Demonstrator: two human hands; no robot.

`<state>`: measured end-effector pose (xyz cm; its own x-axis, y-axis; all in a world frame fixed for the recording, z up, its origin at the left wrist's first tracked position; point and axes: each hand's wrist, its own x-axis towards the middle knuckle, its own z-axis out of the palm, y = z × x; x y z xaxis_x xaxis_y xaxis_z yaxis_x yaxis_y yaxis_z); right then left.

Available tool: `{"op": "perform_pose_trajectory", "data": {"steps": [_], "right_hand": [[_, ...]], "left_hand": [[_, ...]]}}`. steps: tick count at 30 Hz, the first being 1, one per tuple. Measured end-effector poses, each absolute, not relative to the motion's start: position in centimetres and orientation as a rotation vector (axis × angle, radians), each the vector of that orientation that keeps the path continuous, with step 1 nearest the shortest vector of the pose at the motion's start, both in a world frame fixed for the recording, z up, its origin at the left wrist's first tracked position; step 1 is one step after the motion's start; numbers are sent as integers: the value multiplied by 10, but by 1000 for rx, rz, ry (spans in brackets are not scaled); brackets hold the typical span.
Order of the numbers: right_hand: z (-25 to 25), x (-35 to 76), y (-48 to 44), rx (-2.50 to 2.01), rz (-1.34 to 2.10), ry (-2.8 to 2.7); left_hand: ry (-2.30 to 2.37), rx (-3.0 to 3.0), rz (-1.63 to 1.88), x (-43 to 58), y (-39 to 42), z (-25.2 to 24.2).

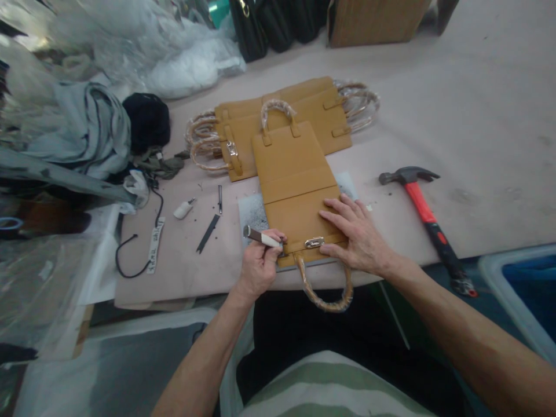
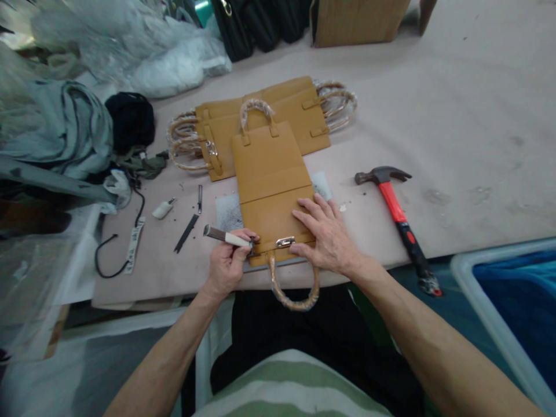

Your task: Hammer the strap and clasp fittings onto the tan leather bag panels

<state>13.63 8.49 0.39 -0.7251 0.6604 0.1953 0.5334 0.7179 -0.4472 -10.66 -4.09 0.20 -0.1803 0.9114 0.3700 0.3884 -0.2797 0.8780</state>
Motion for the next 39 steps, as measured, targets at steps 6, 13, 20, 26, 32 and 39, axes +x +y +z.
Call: {"op": "perform_pose_trajectory", "data": {"steps": [6,13,20,26,32,39], "right_hand": [[2,156,69,-979,626,-2290],[-5,176,43,-1233,496,-2081],[-15,217,54,-1526,255,-1943],[-17,232,65,-1590,17,-1989],[-2,236,77,-1945,-73,-2139],[27,235,92,-2401,97,-2217]], "left_hand": [[1468,1635,1502,-108,-40,1],[1427,1723,1488,-111,-42,2],[1540,1899,1509,-104,-44,-2],[1576,1922,1501,-102,-44,0],[1628,1978,1493,-97,-44,2],[1565,1961,1454,-101,-42,3]]}}
